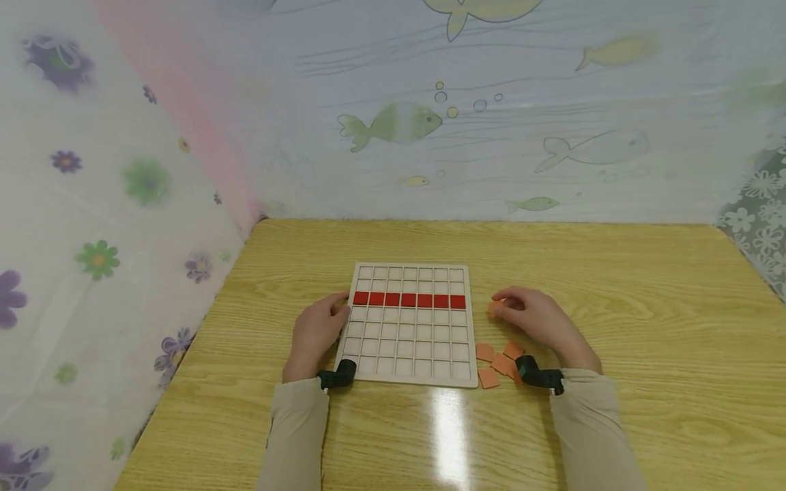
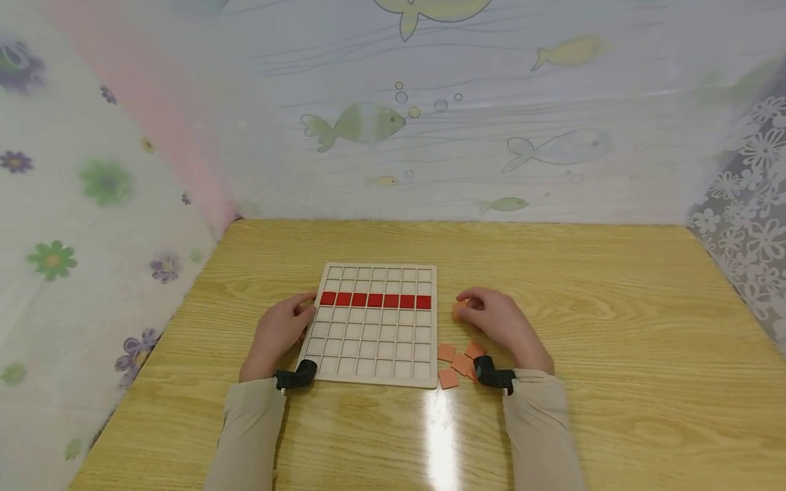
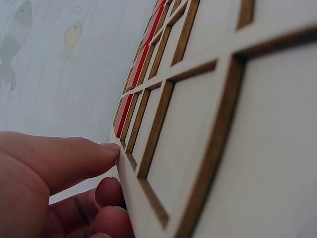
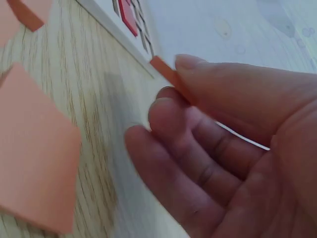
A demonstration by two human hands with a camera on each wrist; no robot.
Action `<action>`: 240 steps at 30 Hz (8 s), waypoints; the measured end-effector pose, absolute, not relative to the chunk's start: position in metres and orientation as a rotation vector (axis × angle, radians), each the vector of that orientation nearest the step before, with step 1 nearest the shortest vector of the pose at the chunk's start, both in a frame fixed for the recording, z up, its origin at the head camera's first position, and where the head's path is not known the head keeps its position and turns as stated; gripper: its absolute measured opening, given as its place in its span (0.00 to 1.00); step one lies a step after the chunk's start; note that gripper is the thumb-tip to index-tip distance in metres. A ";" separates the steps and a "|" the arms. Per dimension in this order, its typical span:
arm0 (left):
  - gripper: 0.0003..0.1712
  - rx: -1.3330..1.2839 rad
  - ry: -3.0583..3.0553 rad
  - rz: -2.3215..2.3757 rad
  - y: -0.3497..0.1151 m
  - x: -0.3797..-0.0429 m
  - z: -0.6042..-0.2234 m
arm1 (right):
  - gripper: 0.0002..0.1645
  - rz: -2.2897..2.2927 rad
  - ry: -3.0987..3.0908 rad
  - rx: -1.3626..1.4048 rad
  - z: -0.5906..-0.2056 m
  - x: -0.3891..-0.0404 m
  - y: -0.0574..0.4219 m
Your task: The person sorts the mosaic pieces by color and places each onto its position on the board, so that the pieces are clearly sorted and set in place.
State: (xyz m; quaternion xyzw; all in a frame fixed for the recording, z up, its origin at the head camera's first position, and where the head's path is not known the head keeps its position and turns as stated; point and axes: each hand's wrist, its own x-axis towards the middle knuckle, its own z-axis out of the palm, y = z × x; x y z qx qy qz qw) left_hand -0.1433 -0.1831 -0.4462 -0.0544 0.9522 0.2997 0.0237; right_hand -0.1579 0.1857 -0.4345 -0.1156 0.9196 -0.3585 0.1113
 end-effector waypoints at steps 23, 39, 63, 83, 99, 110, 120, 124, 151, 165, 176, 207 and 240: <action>0.21 -0.152 2.966 0.894 -0.183 -0.143 -0.447 | 0.19 -1.146 2.680 -0.386 -0.436 -0.158 0.152; 0.21 -0.135 2.977 0.902 -0.182 -0.142 -0.445 | 0.17 -1.229 2.540 -0.403 -0.433 -0.152 0.132; 0.21 -0.153 2.974 0.883 -0.185 -0.143 -0.445 | 0.15 -1.206 2.604 -0.455 -0.434 -0.145 0.099; 0.21 -0.154 2.936 0.955 -0.184 -0.143 -0.447 | 0.14 -1.137 2.655 -0.564 -0.431 -0.137 0.074; 0.21 -0.178 2.895 1.014 -0.184 -0.142 -0.447 | 0.13 -1.179 2.649 -0.516 -0.435 -0.138 0.063; 0.21 -0.164 2.919 1.012 -0.185 -0.141 -0.447 | 0.13 -1.154 2.677 -0.409 -0.435 -0.140 0.051; 0.21 -0.180 2.923 1.001 -0.184 -0.141 -0.447 | 0.14 -1.236 2.643 -0.418 -0.435 -0.143 0.045; 0.21 -0.179 2.930 0.997 -0.184 -0.141 -0.447 | 0.16 -1.247 2.648 -0.422 -0.435 -0.144 0.041; 0.20 -0.153 2.963 0.966 -0.186 -0.142 -0.447 | 0.17 -1.223 2.621 -0.478 -0.433 -0.154 0.018; 0.20 -0.153 2.974 0.927 -0.184 -0.143 -0.447 | 0.17 -1.199 2.632 -0.545 -0.436 -0.160 0.004; 0.20 -0.138 2.975 0.933 -0.186 -0.143 -0.446 | 0.18 -1.159 2.609 -0.601 -0.436 -0.164 -0.009; 0.19 -0.138 2.972 0.946 -0.184 -0.143 -0.448 | 0.12 -1.062 2.715 -0.544 -0.442 -0.163 -0.023; 0.19 -0.159 2.966 0.924 -0.185 -0.144 -0.447 | 0.17 -0.935 2.780 -0.535 -0.444 -0.163 -0.026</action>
